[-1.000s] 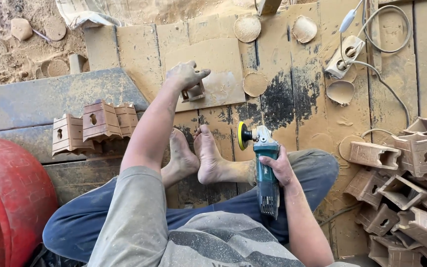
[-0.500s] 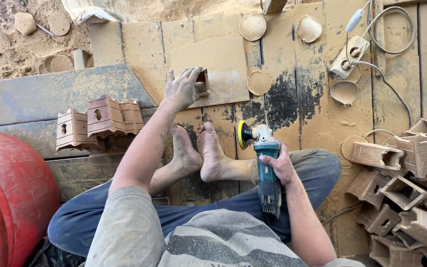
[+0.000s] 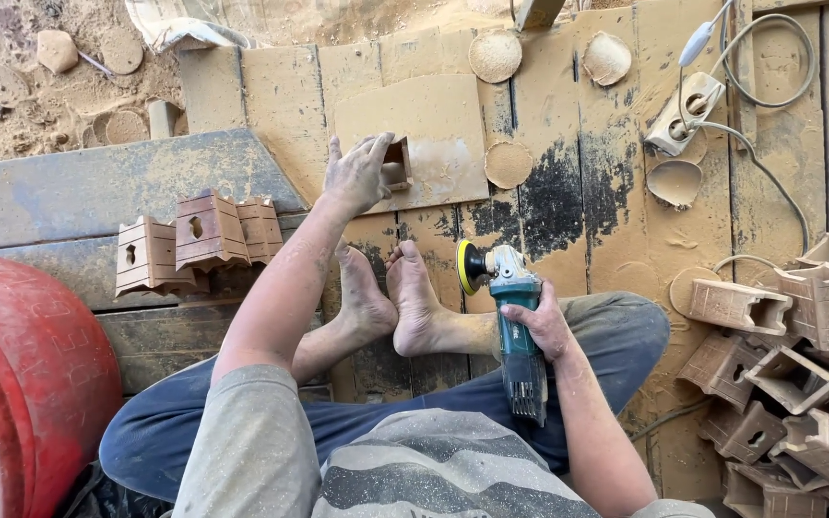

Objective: Sanding small decorative wooden blocks using an angle grinder with a sanding disc while sitting on the floor.

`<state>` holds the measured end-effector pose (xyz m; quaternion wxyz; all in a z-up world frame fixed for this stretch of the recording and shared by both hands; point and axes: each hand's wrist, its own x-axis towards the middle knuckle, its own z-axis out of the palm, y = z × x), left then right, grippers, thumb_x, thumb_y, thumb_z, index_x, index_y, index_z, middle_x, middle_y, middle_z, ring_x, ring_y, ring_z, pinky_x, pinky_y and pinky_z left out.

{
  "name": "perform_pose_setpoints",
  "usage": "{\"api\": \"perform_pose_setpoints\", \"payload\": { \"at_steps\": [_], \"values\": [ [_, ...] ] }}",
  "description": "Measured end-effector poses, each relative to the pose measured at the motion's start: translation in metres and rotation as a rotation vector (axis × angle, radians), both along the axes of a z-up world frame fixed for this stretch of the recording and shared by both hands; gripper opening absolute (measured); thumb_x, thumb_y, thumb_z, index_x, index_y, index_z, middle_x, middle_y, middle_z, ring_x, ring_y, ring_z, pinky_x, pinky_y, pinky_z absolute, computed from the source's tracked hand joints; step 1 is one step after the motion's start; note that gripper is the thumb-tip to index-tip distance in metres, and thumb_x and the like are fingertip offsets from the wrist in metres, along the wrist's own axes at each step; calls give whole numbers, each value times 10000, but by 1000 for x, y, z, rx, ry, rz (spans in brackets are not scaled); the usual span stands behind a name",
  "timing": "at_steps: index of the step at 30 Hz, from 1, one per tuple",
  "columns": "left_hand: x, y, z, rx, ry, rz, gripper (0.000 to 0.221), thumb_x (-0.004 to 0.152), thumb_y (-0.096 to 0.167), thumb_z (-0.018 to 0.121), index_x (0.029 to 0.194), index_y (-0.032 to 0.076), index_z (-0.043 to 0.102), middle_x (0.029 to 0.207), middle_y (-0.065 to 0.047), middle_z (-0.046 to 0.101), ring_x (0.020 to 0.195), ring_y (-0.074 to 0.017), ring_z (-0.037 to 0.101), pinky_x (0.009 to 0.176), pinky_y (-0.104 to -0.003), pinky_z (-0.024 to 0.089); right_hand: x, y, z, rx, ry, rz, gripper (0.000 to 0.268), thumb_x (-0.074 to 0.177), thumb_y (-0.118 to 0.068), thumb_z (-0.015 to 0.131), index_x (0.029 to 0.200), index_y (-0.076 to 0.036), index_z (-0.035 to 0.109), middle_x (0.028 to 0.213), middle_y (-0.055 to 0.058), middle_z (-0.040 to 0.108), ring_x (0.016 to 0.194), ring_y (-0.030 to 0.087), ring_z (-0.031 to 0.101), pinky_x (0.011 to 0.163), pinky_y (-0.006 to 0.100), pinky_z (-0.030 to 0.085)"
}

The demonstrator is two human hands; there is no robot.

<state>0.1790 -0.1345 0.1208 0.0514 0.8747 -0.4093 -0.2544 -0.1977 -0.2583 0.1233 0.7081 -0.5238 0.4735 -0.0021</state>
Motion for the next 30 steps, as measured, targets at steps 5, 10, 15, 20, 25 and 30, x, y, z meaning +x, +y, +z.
{"api": "perform_pose_setpoints", "payload": {
  "at_steps": [5,10,15,20,25,30],
  "values": [
    [13,-5,-18,18,-6,8,1094,690,245,931,1580,172,301,1483,-115,555,1445,-274,477,1211,-738,76,2,-3,-4,-15,11,25,723,660,-179,949,1217,-133,490,952,103,580,870,259,624,718,434,563],
    [-2,3,-1,7,5,15,1026,735,201,910,1573,158,321,1531,-119,509,1490,-275,414,1209,-737,98,2,-1,1,2,3,24,713,657,-171,946,1211,-142,497,933,94,573,843,250,624,692,410,569],
    [5,1,-13,-3,-5,18,1006,745,222,904,1564,169,324,1536,-100,499,1495,-256,403,1209,-740,116,3,-2,0,5,-1,27,714,661,-177,946,1218,-147,500,936,91,572,843,246,621,692,411,571],
    [8,-1,-18,10,-5,13,1038,712,210,919,1565,160,329,1524,-111,509,1479,-275,429,1211,-738,95,4,-2,6,5,4,14,714,653,-163,945,1211,-147,498,928,92,571,839,245,623,688,405,573],
    [-3,-1,-1,43,-52,-20,1041,737,215,905,1580,174,296,1542,-98,475,1477,-269,426,1214,-736,99,1,-3,-3,0,10,20,716,656,-179,946,1212,-141,496,939,97,569,852,254,620,702,413,569],
    [-36,-56,25,95,-185,-235,900,781,321,826,1551,167,388,1563,-123,422,1525,-302,321,1205,-733,152,-2,-1,7,-42,58,60,766,640,-256,969,1226,-128,493,972,131,571,908,296,623,732,488,548]
  ]
}}
